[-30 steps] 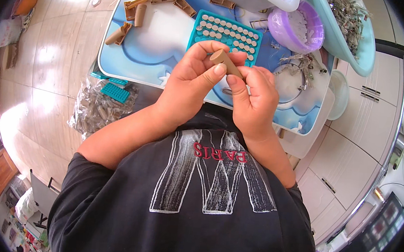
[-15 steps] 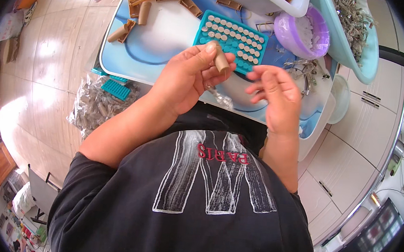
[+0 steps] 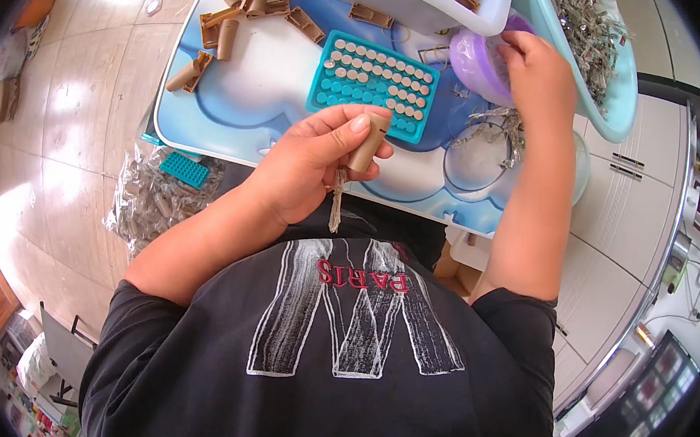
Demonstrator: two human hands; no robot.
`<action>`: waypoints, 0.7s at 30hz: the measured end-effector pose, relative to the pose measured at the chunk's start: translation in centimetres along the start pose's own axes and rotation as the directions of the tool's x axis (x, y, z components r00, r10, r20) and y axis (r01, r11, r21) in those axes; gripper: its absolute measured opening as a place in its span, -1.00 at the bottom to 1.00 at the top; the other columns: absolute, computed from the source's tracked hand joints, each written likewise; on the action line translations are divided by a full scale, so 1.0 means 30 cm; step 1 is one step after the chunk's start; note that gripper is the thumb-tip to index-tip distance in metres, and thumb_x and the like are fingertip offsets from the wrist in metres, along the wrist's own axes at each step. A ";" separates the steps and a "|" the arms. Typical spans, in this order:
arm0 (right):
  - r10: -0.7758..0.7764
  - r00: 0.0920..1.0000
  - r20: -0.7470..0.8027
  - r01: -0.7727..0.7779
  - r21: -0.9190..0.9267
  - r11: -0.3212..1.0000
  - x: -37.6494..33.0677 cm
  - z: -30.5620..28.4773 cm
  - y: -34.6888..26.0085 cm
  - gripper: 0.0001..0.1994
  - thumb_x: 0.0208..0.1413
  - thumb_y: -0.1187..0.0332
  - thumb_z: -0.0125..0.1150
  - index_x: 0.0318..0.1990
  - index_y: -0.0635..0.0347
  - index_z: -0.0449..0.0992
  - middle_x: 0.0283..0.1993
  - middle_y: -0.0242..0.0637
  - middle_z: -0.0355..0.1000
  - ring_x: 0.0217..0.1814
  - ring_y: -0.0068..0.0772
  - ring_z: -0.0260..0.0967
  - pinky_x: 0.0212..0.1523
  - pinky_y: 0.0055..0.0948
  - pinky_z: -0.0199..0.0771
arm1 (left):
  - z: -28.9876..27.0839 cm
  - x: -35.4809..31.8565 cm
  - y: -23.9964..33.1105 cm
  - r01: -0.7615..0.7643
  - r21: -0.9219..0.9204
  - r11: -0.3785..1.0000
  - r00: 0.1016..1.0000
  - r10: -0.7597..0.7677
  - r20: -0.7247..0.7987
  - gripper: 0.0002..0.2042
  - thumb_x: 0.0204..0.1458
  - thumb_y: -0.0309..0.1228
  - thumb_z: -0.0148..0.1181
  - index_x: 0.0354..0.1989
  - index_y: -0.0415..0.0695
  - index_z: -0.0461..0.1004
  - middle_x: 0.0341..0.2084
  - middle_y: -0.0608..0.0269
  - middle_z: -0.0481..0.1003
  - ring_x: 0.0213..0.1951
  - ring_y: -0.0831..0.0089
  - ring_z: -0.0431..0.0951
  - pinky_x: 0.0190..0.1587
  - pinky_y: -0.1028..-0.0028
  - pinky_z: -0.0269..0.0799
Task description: The person assembles small plastic components by hand, inserting rubber stoppers into plastic tubes at a workstation.
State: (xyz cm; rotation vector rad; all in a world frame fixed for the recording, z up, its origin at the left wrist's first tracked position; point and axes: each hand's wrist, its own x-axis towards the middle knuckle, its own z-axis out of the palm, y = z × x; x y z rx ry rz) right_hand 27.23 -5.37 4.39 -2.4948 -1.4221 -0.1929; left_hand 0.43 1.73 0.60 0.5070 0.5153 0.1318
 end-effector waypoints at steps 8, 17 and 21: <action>0.095 0.977 0.189 -0.087 -0.051 0.995 0.038 0.025 0.011 -0.82 0.03 0.27 0.10 -0.28 0.13 0.52 -0.25 -0.16 0.49 -0.20 -0.06 0.42 -0.22 -0.17 0.40 | -0.008 0.002 -0.004 -0.016 0.002 1.000 1.000 0.016 0.007 -0.66 0.19 -0.27 -0.05 0.06 -0.18 0.32 -0.30 0.20 0.47 -0.27 0.53 0.49 -0.18 0.51 0.47; 0.225 0.971 -0.085 -0.174 0.397 0.901 -0.032 0.002 0.015 -0.86 0.06 0.33 0.10 -0.30 0.16 0.51 -0.44 -0.22 0.50 -0.41 -0.27 0.45 -0.32 -0.39 0.40 | -0.007 0.007 -0.005 0.010 0.007 1.000 1.000 -0.010 0.007 -0.65 0.18 -0.26 -0.05 0.07 -0.19 0.32 -0.30 0.21 0.48 -0.29 0.52 0.49 -0.16 0.52 0.44; 0.165 0.963 -0.214 -0.101 0.280 0.955 -0.063 -0.016 0.008 -0.85 0.05 0.33 0.15 -0.33 0.20 0.53 -0.49 -0.29 0.49 -0.48 -0.40 0.41 -0.37 -0.45 0.38 | -0.011 0.013 -0.017 0.031 0.010 0.999 0.999 -0.031 0.015 -0.65 0.18 -0.24 -0.05 0.05 -0.20 0.33 -0.30 0.25 0.49 -0.30 0.51 0.49 -0.16 0.54 0.41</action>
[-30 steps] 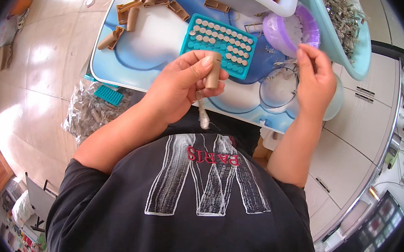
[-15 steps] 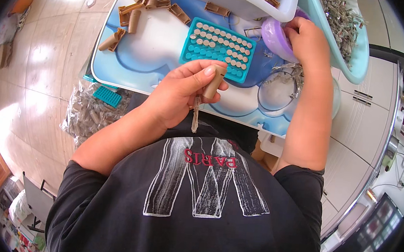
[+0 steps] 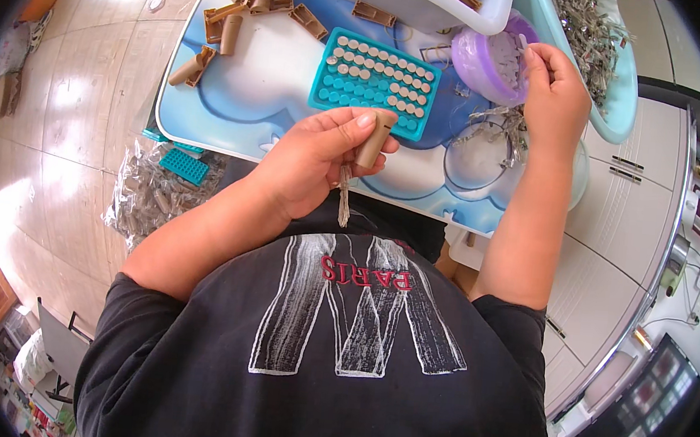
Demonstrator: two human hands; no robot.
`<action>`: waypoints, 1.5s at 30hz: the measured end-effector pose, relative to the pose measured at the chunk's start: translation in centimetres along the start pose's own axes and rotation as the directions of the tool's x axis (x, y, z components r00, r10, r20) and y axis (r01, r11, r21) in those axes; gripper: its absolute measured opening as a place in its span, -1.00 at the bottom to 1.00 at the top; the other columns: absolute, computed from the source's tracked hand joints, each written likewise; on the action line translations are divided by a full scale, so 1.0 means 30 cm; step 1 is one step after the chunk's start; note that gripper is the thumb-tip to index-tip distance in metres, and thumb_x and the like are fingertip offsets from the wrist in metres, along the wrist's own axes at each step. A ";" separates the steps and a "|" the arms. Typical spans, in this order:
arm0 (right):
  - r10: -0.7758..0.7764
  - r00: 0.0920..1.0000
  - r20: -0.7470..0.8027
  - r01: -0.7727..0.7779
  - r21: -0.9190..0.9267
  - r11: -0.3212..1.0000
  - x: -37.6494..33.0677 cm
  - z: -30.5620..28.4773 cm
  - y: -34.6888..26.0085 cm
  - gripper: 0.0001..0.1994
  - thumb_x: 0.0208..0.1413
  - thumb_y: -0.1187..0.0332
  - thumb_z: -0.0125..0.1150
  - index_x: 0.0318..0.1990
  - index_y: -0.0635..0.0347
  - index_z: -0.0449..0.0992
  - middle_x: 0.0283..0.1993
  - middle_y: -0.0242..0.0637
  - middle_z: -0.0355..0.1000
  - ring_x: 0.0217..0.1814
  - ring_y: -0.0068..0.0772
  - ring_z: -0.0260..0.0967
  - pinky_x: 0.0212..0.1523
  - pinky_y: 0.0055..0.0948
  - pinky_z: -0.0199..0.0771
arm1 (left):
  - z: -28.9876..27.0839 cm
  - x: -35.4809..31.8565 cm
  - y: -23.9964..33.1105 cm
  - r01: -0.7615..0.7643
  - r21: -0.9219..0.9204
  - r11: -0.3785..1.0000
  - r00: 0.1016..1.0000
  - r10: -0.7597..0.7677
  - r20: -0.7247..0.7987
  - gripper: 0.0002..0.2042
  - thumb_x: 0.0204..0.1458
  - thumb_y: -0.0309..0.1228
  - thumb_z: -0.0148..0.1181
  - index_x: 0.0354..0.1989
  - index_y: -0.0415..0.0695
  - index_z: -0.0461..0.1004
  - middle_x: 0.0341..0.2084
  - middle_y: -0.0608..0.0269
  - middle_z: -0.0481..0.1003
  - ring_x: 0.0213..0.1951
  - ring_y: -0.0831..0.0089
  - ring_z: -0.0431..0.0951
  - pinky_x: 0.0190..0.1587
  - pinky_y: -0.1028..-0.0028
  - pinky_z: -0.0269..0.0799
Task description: The person assembles small plastic components by hand, inserting rubber stoppers into plastic tubes at a workstation.
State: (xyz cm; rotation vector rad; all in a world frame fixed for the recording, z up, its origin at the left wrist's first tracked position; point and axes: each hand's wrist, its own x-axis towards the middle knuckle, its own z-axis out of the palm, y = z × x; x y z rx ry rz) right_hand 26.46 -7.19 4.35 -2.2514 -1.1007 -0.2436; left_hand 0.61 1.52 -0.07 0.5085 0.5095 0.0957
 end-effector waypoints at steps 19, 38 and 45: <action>-0.100 0.993 0.068 0.042 0.578 0.815 -0.329 0.020 -0.211 -0.90 -0.07 0.55 0.27 -0.38 0.31 0.49 -0.44 -0.23 0.47 -0.42 -0.43 0.42 -0.40 -0.54 0.40 | -0.009 0.015 -0.027 -0.059 -0.077 0.995 0.994 0.065 0.084 -0.70 0.17 -0.32 -0.03 -0.02 -0.26 0.34 -0.20 0.13 0.47 -0.15 0.40 0.46 0.01 0.42 0.35; -0.315 0.949 0.032 0.272 0.428 0.862 -0.386 0.050 -0.254 -0.85 -0.16 0.54 0.30 -0.37 0.26 0.48 -0.42 -0.22 0.45 -0.42 -0.22 0.44 -0.44 -0.37 0.44 | -0.008 0.003 -0.031 -0.028 -0.014 1.000 0.997 0.029 0.072 -0.74 0.09 -0.30 0.12 -0.17 -0.25 0.46 -0.45 0.28 0.49 -0.27 0.52 0.46 -0.13 0.53 0.33; -0.319 0.946 0.049 0.262 0.464 0.846 -0.395 0.044 -0.240 -0.86 -0.13 0.61 0.22 -0.36 0.26 0.45 -0.41 -0.19 0.45 -0.41 -0.20 0.44 -0.41 -0.36 0.45 | -0.009 0.006 -0.036 -0.046 0.038 0.998 0.995 0.043 0.085 -0.67 0.11 -0.29 0.08 -0.07 -0.30 0.42 -0.37 0.23 0.49 -0.25 0.47 0.47 -0.09 0.48 0.33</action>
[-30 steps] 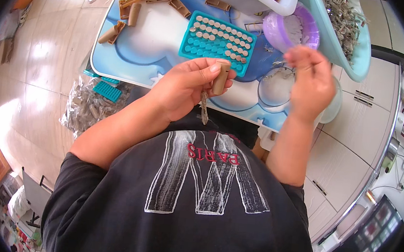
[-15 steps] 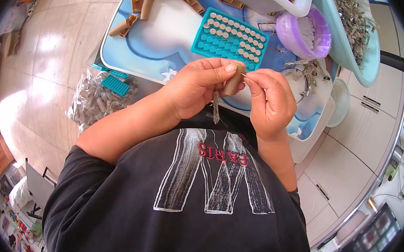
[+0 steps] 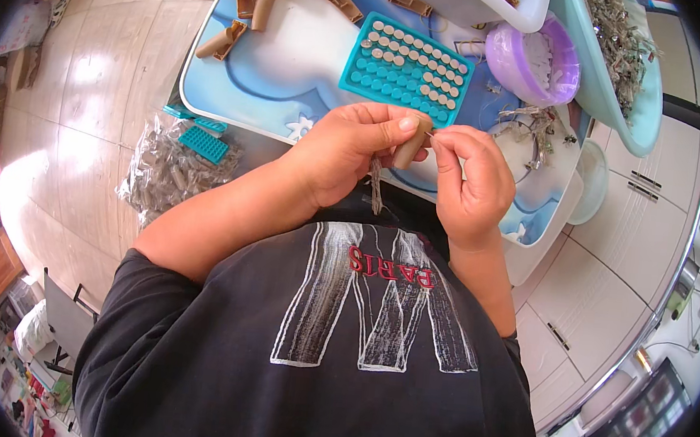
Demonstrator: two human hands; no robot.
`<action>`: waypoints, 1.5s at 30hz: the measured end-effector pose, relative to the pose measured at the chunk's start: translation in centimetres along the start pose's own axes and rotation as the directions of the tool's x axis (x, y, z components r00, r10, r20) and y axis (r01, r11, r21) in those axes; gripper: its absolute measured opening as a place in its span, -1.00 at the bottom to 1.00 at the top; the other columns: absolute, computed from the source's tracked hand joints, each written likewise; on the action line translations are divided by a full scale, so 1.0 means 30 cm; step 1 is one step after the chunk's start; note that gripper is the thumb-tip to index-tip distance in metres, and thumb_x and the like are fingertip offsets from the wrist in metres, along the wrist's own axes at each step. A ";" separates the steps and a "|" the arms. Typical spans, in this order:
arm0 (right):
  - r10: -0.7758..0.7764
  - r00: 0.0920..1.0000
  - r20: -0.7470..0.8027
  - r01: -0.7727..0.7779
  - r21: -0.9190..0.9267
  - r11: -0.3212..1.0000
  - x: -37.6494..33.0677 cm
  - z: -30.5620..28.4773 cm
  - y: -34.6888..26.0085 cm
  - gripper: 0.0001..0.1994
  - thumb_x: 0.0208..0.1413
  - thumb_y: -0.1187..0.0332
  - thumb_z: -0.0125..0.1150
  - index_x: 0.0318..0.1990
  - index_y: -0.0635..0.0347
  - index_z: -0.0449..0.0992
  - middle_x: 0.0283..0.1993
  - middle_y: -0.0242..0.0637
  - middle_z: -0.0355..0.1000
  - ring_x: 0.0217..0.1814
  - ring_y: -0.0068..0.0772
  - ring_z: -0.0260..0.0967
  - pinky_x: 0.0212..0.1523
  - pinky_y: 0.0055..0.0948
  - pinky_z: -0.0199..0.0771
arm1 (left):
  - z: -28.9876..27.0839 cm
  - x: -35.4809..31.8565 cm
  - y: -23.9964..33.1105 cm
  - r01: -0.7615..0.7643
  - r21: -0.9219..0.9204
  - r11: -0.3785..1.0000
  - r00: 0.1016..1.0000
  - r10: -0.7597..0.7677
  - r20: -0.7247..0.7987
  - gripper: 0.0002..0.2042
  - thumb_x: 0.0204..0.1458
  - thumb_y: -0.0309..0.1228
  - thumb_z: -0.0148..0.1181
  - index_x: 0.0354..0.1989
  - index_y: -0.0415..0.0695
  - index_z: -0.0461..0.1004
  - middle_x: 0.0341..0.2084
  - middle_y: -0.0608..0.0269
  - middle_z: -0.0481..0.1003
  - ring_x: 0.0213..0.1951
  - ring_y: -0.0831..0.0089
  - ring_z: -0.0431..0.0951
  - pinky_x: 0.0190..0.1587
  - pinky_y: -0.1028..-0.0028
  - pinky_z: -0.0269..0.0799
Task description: The person assembles small plastic components by hand, inserting rubber stoppers into plastic tubes at a workstation.
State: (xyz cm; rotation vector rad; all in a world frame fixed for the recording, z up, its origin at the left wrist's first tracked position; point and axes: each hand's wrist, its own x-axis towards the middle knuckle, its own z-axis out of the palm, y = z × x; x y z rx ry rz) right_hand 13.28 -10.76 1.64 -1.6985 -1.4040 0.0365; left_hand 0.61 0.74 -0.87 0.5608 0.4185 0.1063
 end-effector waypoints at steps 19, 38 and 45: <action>-0.043 0.999 0.018 0.044 -0.090 0.995 -0.002 -0.001 -0.023 -0.90 -0.09 0.58 0.22 -0.41 0.26 0.42 -0.45 -0.17 0.43 -0.47 -0.20 0.41 -0.49 -0.40 0.40 | 0.041 -0.010 -0.007 0.004 -0.015 1.000 0.993 -0.006 -0.116 -0.73 0.10 -0.30 0.12 -0.16 -0.24 0.50 -0.45 0.32 0.49 -0.33 0.55 0.45 -0.19 0.55 0.34; 0.517 0.842 0.156 -0.277 0.946 0.166 -0.127 -0.337 0.138 -0.57 0.03 0.04 0.21 -0.20 0.28 0.39 -0.51 -0.44 0.18 -0.56 -0.65 0.06 -0.52 -0.65 0.10 | -0.129 0.054 0.317 0.034 0.882 -0.469 0.521 0.761 0.385 -0.79 -0.09 -0.53 0.12 -0.25 -0.01 0.52 -0.18 0.22 0.43 -0.14 0.21 0.44 -0.14 0.30 0.36; 0.864 0.384 -0.326 -0.222 0.875 0.429 -0.454 -0.734 0.409 -0.70 0.09 0.09 0.17 -0.34 0.16 0.38 -0.62 -0.49 0.12 -0.60 -0.62 0.03 -0.58 -0.62 0.03 | -0.219 0.117 0.365 0.050 0.630 -0.775 0.747 0.448 0.491 -0.78 -0.13 -0.51 0.06 -0.28 0.02 0.52 -0.18 0.35 0.43 -0.07 0.30 0.40 -0.08 0.33 0.34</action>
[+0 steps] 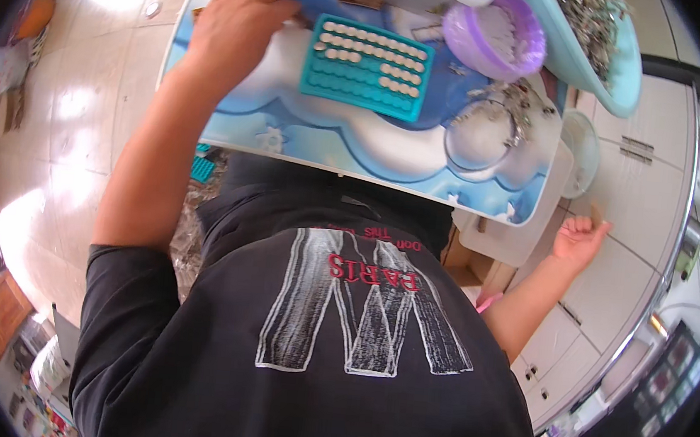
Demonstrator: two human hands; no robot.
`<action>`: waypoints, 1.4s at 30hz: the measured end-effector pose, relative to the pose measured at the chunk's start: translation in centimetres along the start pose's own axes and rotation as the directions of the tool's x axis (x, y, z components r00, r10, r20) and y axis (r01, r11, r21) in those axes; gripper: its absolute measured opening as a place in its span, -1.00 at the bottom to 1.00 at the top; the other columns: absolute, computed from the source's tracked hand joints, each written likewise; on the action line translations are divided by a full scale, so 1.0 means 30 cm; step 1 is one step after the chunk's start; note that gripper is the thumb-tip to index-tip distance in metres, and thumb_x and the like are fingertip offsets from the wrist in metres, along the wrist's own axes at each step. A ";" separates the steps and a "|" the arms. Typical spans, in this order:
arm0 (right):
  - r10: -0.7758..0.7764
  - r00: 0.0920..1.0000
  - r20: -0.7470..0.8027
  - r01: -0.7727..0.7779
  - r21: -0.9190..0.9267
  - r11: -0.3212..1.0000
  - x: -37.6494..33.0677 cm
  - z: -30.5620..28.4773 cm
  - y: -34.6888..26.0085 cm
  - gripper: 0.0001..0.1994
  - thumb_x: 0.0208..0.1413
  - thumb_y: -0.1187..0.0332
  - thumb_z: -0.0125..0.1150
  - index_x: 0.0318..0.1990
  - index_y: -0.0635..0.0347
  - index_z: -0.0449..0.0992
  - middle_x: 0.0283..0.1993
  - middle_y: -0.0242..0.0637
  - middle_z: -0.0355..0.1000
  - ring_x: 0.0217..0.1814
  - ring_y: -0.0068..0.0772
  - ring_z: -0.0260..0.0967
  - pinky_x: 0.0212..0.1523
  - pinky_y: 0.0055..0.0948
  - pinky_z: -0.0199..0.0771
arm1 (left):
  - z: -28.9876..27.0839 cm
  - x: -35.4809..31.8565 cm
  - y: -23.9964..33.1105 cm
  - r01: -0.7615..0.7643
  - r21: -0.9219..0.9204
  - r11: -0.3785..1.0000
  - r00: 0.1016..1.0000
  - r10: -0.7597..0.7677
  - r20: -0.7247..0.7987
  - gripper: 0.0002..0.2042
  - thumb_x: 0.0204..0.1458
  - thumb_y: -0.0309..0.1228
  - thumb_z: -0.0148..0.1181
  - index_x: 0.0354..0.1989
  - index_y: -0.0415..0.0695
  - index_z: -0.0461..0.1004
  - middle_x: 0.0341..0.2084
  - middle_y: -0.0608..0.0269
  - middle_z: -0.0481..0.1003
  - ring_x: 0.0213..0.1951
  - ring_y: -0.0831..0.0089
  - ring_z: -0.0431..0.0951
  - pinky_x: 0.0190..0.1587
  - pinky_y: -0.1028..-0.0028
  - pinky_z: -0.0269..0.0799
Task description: The person assembles small plastic components by hand, inserting rubber stoppers into plastic tubes at a workstation.
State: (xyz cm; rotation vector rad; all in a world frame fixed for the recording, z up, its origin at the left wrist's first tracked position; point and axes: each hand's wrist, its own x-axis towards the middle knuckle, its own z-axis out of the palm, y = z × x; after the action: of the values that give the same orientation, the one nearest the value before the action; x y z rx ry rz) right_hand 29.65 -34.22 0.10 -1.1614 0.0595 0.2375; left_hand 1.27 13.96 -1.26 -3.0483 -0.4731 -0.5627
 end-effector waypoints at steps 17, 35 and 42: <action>-0.390 0.882 0.265 0.443 -0.748 0.494 -0.070 0.214 0.246 -0.81 0.06 0.45 0.16 -0.14 0.17 0.49 -0.24 -0.32 0.40 -0.25 -0.54 0.35 -0.31 -0.56 0.39 | -0.140 -0.090 0.112 0.285 -0.854 0.435 0.927 0.102 0.361 -0.85 0.04 -0.58 0.05 -0.22 -0.27 0.48 -0.39 0.22 0.44 -0.32 0.50 0.45 -0.30 0.50 0.39; -0.057 0.538 0.841 0.750 -0.446 0.489 -0.381 0.660 0.230 -0.86 -0.18 0.51 0.29 -0.39 0.22 0.50 -0.40 -0.25 0.43 -0.32 -0.20 0.36 -0.25 -0.37 0.35 | -0.037 -0.145 0.413 0.619 -0.366 -0.695 0.744 0.370 0.557 -0.65 0.05 -0.27 0.15 -0.07 -0.25 0.40 0.06 0.02 0.35 0.07 0.31 0.39 0.16 0.32 0.25; 0.144 0.275 0.951 0.737 -0.305 0.603 -0.480 0.660 0.293 -0.82 -0.20 0.45 0.32 -0.37 0.20 0.49 -0.39 -0.24 0.45 -0.32 -0.16 0.40 -0.29 -0.33 0.38 | -0.017 -0.140 0.392 0.492 -0.233 -0.839 0.790 0.318 0.524 -0.60 0.09 -0.20 0.08 -0.01 -0.24 0.34 0.05 0.03 0.35 0.08 0.29 0.39 0.15 0.30 0.27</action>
State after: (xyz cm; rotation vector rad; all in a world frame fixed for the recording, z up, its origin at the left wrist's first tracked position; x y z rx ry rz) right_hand 12.24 -15.05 2.53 -1.6374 -1.5353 0.5567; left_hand 0.83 1.49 -1.68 -5.1172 -2.6464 1.0839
